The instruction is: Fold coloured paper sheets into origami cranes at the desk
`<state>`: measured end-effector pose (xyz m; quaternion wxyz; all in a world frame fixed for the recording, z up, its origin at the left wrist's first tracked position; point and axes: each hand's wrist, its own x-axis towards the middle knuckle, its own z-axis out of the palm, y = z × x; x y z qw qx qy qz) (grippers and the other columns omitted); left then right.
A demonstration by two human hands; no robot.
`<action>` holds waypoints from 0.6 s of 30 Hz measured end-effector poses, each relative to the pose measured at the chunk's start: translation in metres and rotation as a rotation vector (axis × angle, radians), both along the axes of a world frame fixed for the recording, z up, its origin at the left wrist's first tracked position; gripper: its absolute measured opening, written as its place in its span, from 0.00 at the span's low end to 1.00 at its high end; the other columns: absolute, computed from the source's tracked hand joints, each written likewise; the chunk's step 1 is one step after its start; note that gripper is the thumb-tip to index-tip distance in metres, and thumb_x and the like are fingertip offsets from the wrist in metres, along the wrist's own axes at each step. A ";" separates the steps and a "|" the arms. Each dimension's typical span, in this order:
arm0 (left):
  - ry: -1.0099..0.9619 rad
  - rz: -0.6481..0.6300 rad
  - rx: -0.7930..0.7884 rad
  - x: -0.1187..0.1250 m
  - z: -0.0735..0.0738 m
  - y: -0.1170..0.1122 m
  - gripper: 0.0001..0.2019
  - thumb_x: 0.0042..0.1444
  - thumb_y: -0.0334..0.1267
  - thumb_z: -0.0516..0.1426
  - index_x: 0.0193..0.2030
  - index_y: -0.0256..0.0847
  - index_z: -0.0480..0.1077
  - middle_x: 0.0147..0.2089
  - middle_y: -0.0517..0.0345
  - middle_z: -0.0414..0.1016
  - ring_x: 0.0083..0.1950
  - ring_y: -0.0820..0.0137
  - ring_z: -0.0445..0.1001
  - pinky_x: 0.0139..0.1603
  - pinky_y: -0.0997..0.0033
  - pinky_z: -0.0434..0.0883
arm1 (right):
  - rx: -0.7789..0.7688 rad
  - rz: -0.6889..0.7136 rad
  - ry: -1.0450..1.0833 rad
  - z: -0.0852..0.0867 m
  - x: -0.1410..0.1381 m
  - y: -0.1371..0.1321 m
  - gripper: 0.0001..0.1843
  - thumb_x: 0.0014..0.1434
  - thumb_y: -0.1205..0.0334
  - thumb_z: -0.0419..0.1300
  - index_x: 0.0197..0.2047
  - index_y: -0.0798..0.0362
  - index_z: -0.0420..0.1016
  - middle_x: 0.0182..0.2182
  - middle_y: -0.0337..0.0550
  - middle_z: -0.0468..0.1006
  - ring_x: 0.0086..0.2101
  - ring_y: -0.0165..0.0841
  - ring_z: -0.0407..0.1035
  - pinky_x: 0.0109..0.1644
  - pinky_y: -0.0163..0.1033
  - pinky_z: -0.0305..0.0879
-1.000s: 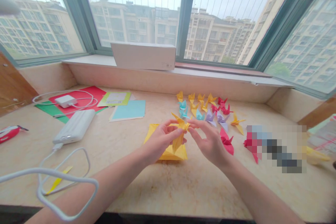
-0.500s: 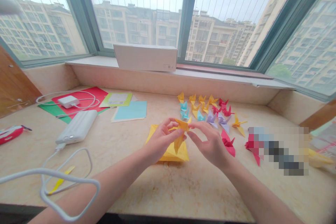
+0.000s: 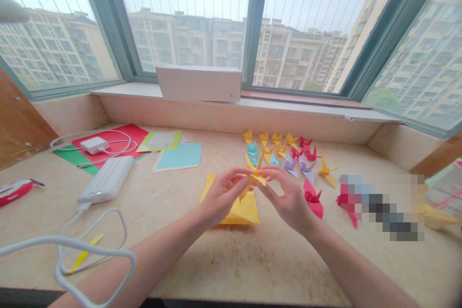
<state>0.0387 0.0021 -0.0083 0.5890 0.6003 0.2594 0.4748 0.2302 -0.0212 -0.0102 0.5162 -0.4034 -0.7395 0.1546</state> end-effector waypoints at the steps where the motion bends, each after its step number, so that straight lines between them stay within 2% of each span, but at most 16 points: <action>1: 0.006 -0.023 0.001 0.000 -0.001 0.000 0.13 0.61 0.44 0.60 0.48 0.40 0.75 0.38 0.53 0.79 0.40 0.67 0.77 0.44 0.68 0.69 | -0.002 -0.023 0.021 -0.001 0.000 0.001 0.09 0.64 0.56 0.61 0.46 0.49 0.77 0.43 0.46 0.78 0.43 0.38 0.73 0.46 0.44 0.71; 4: 0.001 -0.093 -0.009 0.000 -0.004 -0.001 0.17 0.62 0.44 0.60 0.55 0.41 0.72 0.38 0.53 0.79 0.44 0.64 0.78 0.48 0.65 0.70 | -0.028 -0.077 0.049 -0.002 0.001 0.002 0.09 0.64 0.54 0.61 0.42 0.49 0.77 0.39 0.44 0.80 0.38 0.37 0.72 0.43 0.44 0.70; 6: 0.006 -0.108 -0.027 0.001 -0.007 -0.001 0.20 0.60 0.44 0.61 0.57 0.42 0.70 0.36 0.54 0.78 0.42 0.65 0.77 0.45 0.66 0.70 | -0.065 -0.094 0.063 -0.003 0.001 0.002 0.10 0.64 0.53 0.61 0.42 0.49 0.77 0.38 0.44 0.80 0.37 0.37 0.72 0.42 0.43 0.69; 9: -0.005 -0.083 -0.033 0.003 -0.008 -0.001 0.21 0.57 0.42 0.64 0.57 0.44 0.71 0.36 0.57 0.75 0.39 0.69 0.73 0.40 0.72 0.68 | -0.124 -0.101 0.109 -0.005 0.001 0.003 0.11 0.63 0.52 0.62 0.41 0.49 0.77 0.37 0.44 0.81 0.37 0.37 0.71 0.42 0.43 0.69; 13: -0.076 -0.049 -0.058 0.004 -0.005 -0.001 0.26 0.54 0.40 0.66 0.60 0.49 0.68 0.42 0.58 0.73 0.38 0.74 0.71 0.40 0.74 0.67 | -0.176 -0.083 0.185 -0.007 0.000 0.003 0.11 0.61 0.51 0.63 0.39 0.50 0.76 0.37 0.44 0.80 0.37 0.37 0.73 0.41 0.42 0.70; 18: -0.087 -0.053 -0.108 0.005 0.001 -0.003 0.33 0.54 0.40 0.66 0.65 0.48 0.59 0.39 0.58 0.75 0.36 0.73 0.72 0.39 0.72 0.67 | -0.061 -0.029 0.211 -0.006 -0.001 0.003 0.07 0.62 0.55 0.63 0.39 0.48 0.75 0.38 0.44 0.77 0.40 0.37 0.72 0.44 0.42 0.70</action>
